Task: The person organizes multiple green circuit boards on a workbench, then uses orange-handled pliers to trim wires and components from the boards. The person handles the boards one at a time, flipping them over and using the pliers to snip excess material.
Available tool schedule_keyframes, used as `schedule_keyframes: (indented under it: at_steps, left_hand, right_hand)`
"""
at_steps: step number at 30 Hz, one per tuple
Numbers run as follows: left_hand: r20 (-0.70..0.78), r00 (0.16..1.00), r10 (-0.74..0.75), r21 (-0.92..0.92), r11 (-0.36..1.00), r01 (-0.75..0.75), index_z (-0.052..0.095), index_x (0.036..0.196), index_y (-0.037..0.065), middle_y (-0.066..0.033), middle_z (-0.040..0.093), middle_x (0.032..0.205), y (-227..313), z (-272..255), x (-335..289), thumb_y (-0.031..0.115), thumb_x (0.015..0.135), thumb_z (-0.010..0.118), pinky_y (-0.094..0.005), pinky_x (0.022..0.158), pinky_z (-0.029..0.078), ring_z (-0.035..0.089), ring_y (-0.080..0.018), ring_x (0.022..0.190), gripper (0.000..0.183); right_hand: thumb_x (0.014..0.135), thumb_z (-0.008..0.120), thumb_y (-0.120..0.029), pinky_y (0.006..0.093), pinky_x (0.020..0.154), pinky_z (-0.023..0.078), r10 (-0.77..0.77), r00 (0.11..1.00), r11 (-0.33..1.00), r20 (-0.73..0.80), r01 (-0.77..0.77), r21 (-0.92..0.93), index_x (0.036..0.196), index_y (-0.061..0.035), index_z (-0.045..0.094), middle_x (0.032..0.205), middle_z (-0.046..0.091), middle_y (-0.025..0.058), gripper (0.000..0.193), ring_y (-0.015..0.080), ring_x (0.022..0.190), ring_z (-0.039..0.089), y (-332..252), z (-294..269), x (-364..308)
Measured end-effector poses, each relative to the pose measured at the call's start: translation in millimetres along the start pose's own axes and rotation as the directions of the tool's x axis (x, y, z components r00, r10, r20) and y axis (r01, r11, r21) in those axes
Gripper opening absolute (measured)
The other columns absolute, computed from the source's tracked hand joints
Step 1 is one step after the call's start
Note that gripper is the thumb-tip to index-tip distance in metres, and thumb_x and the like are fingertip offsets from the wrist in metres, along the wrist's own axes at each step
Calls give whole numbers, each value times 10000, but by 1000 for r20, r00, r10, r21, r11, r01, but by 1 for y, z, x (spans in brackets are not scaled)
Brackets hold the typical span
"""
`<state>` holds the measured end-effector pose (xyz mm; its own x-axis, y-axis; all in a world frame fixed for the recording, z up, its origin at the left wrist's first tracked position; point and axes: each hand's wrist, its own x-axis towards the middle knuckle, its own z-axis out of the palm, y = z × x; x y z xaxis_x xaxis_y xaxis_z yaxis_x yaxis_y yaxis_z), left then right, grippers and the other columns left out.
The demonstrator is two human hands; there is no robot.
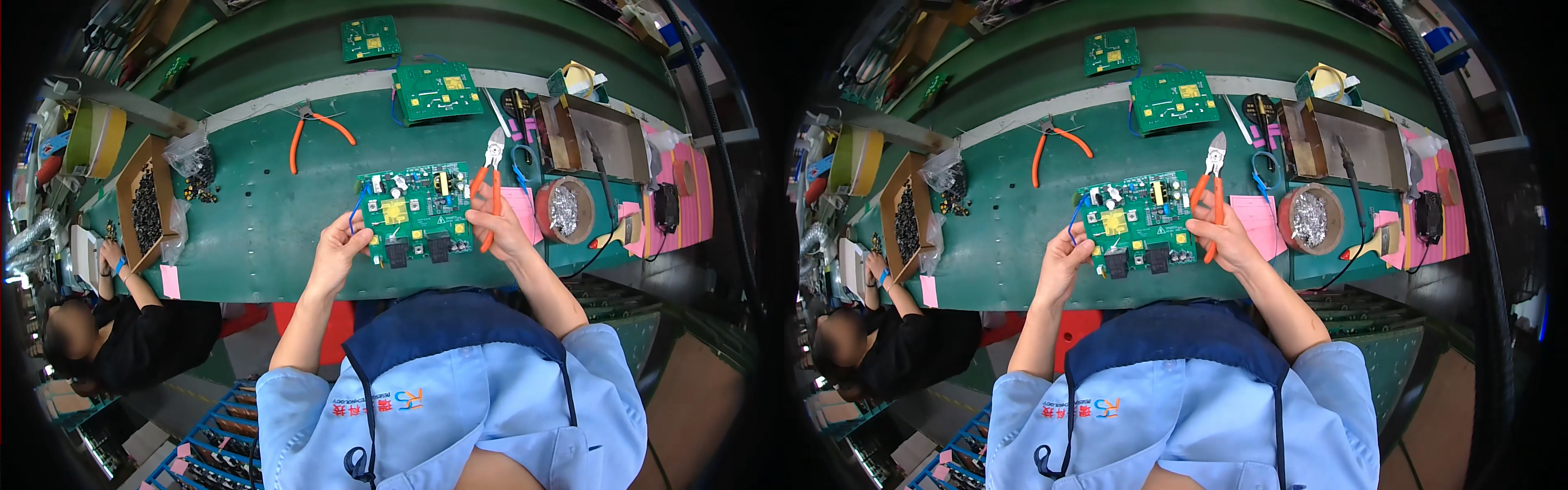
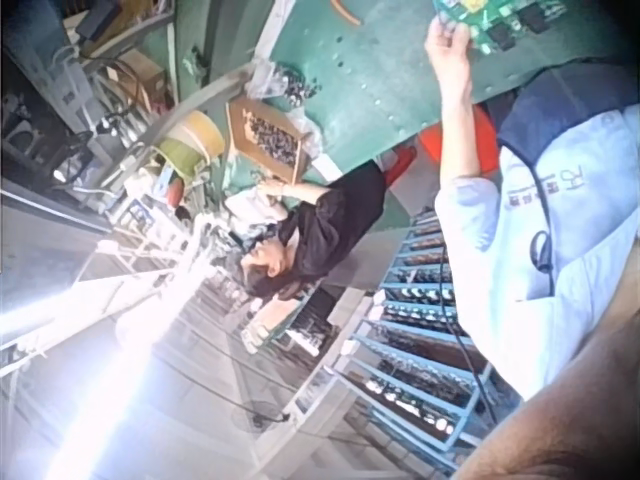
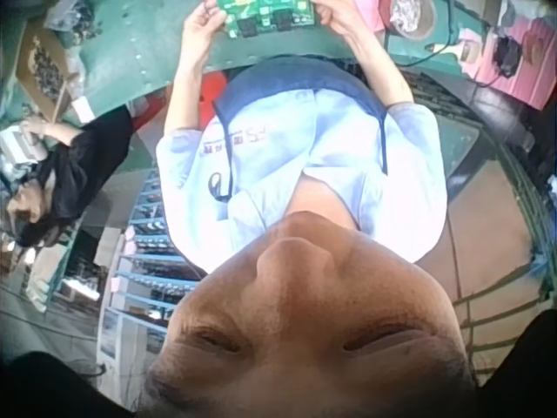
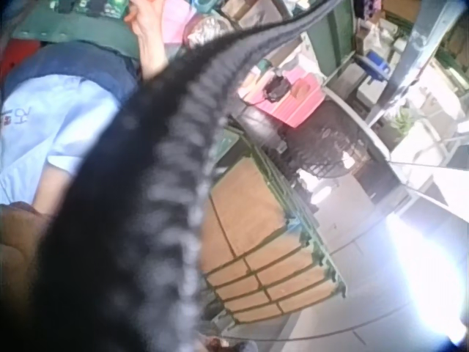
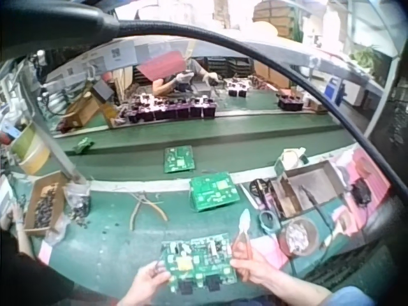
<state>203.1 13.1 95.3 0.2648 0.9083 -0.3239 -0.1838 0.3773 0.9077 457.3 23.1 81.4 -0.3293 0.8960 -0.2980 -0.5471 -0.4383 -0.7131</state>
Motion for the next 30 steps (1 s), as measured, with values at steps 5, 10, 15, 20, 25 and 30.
schedule_keyframes:
  at_steps: [5,10,15,20,25,30]
  left_hand:
    - [-26,1000,2,-4,1000,-3,505,1055,34,24,582,840,-6,-3,4,79,807,504,-183,602,393,504,-31,715,252]
    - [-75,996,-47,23,999,49,512,1039,35,18,587,831,-15,-5,9,72,812,496,-171,577,393,508,-28,686,231]
    - [-127,973,-195,84,975,207,519,1025,29,14,591,827,-43,-26,20,75,815,492,-170,562,400,514,-33,673,217]
    - [-132,931,-339,230,903,362,518,1036,32,2,589,834,-50,-53,25,85,809,505,-177,587,412,524,-53,697,234]
    - [-112,984,-136,648,741,176,552,985,-28,-78,597,880,-5,-99,47,122,769,564,-261,733,427,547,-138,834,263]
    - [40,987,153,860,497,-112,568,961,-17,-75,612,862,47,-80,152,179,766,567,-262,710,436,560,-138,792,276]
  right_hand:
    - [738,540,0,168,571,376,2,1000,995,-28,-5,-102,1142,-70,369,925,516,19,444,37,696,470,-3,2,-1]
    - [752,560,-77,224,635,404,-181,958,894,-222,66,-442,1124,-29,384,886,522,30,414,84,739,494,3,-1,4]
    - [654,626,-107,342,733,406,-543,818,344,-192,8,-939,1064,-20,445,950,498,124,457,255,843,506,25,-43,8]
    - [601,657,-68,374,764,367,-648,761,89,-35,30,-996,1035,-36,455,908,492,125,479,291,867,471,42,-51,13]
    - [595,664,-70,377,763,351,-642,763,109,-77,-9,-994,1030,-49,460,930,492,118,481,292,878,461,43,-51,9]
    - [580,672,-72,372,741,339,-715,697,-94,49,-27,-995,1033,-59,466,936,490,109,497,278,863,462,56,-53,17]
